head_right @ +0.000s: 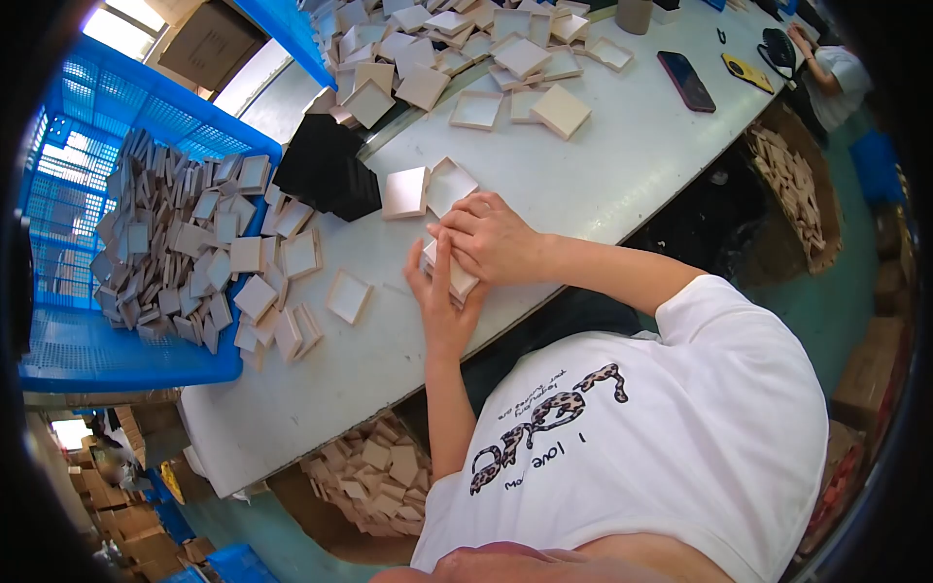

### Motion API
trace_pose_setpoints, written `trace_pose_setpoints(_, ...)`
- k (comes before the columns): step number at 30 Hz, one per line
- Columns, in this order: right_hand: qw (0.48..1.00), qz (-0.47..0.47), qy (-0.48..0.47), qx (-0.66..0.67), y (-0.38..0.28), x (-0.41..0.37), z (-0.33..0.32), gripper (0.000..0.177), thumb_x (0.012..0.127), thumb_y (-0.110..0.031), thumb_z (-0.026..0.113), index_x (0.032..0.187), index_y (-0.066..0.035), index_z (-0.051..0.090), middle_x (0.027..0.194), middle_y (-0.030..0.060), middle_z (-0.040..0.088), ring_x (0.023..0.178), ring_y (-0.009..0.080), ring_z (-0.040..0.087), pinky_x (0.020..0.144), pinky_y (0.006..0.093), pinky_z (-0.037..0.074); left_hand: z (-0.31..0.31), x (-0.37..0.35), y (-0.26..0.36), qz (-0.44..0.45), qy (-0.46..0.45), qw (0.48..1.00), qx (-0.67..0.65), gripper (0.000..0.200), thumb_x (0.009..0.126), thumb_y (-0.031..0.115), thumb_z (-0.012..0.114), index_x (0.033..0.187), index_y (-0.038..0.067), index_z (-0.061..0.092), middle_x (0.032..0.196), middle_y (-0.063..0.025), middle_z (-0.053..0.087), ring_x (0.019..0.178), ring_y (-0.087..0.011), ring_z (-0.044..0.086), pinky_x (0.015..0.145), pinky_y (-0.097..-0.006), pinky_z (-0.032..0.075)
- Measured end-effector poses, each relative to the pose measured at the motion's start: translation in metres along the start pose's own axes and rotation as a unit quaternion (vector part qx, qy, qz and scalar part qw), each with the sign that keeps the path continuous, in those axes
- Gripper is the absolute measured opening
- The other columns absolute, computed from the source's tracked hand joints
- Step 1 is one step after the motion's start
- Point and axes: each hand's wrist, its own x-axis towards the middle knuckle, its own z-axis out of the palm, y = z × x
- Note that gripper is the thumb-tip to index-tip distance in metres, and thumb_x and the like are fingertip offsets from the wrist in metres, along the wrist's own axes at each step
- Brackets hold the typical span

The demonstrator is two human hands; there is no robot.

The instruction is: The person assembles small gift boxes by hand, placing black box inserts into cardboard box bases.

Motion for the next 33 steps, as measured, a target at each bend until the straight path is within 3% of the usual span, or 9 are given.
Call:
trace_pose_setpoints(8,0.876,0.176,0.142,0.426,0.017,-0.012,0.006,0.045,0.108,-0.026,0.054,0.149,-0.007,0.056,0.149,0.0135,0.052,0.138,0.0302,0.051,0.117,0.0432,0.038,-0.001,-0.013,-0.007,-0.028,0.0,0.998,0.054,0.09,0.072,0.022,0.096,0.151,0.019,0.053,0.142,-0.0236,0.05,0.129,-0.0464,0.049,0.11,-0.0561,0.041)
trace_pose_setpoints(13,0.905,0.231,0.11,0.339,0.033,-0.03,0.005,0.032,0.103,-0.011,0.06,0.135,-0.011,0.066,0.141,0.0086,0.059,0.13,0.0238,0.057,0.105,0.0351,0.049,-0.075,-0.108,-0.021,-0.169,0.128,0.96,0.182,0.081,0.08,0.016,0.09,0.15,0.003,0.051,0.142,-0.0234,0.05,0.132,-0.0448,0.048,0.112,-0.0547,0.041)
trace_pose_setpoints(15,0.89,0.263,0.067,0.368,0.028,-0.027,0.001,0.029,0.1,-0.006,0.061,0.128,-0.01,0.07,0.137,0.0078,0.062,0.127,0.0238,0.059,0.105,0.0353,0.049,-0.113,-0.167,-0.038,-0.127,0.286,0.908,0.279,0.084,0.082,0.012,0.088,0.153,0.002,0.045,0.144,-0.0223,0.049,0.132,-0.0412,0.049,0.111,-0.0527,0.044)
trace_pose_setpoints(18,0.931,0.167,0.06,0.318,0.024,-0.023,0.013,0.028,0.098,0.0,0.061,0.123,-0.007,0.072,0.134,0.0082,0.062,0.126,0.0225,0.059,0.104,0.0335,0.048,-0.186,-0.249,-0.047,-0.272,0.389,0.808,0.349,0.093,0.084,0.016,0.088,0.161,0.009,0.036,0.152,-0.0286,0.04,0.134,-0.0497,0.048,0.106,-0.0547,0.05)
trace_pose_setpoints(23,0.936,0.14,0.037,0.321,0.01,-0.014,0.014,0.028,0.094,0.002,0.064,0.118,-0.007,0.073,0.13,0.0092,0.064,0.122,0.0263,0.062,0.102,0.0355,0.051,-0.239,-0.301,-0.051,-0.586,0.203,0.457,0.637,0.071,0.094,0.038,0.08,0.156,0.023,0.049,0.155,-0.0371,0.035,0.142,-0.0532,0.042,0.114,-0.0578,0.041)
trace_pose_setpoints(24,0.936,0.136,0.039,0.321,0.009,-0.014,0.015,0.028,0.093,0.002,0.064,0.118,-0.007,0.073,0.129,0.0091,0.065,0.122,0.0272,0.063,0.101,0.0364,0.052,-0.243,-0.294,-0.057,-0.531,0.21,0.476,0.669,0.056,0.095,0.044,0.075,0.146,0.024,0.062,0.148,-0.0329,0.044,0.135,-0.0493,0.048,0.111,-0.0599,0.04)
trace_pose_setpoints(26,0.941,0.134,0.032,0.308,0.009,-0.013,0.01,0.028,0.092,0.002,0.065,0.118,-0.007,0.073,0.128,0.0097,0.066,0.12,0.0279,0.063,0.1,0.0368,0.053,-0.259,-0.277,-0.095,-0.318,0.289,0.636,0.641,0.041,0.095,0.036,0.076,0.132,0.017,0.072,0.136,-0.0269,0.054,0.127,-0.0443,0.052,0.104,-0.0574,0.044)
trace_pose_setpoints(29,0.957,0.088,0.045,0.272,0.013,0.004,0.006,0.029,0.091,0.002,0.068,0.119,-0.008,0.073,0.127,0.0107,0.066,0.117,0.0292,0.064,0.098,0.0381,0.054,-0.242,-0.166,-0.108,-0.277,0.327,0.765,0.48,0.019,0.096,0.022,0.076,0.108,0.008,0.074,0.113,-0.0153,0.063,0.112,-0.0365,0.057,0.097,-0.0511,0.046)
trace_pose_setpoints(33,0.976,0.011,0.094,0.198,0.026,0.068,0.005,0.033,0.09,-0.001,0.073,0.122,-0.01,0.072,0.128,0.0115,0.065,0.113,0.0311,0.064,0.097,0.0397,0.055,-0.226,-0.04,-0.148,-0.333,0.242,0.826,0.386,0.064,0.083,0.059,0.083,0.104,0.0,0.069,0.102,-0.021,0.068,0.105,-0.041,0.063,0.093,-0.0533,0.05)
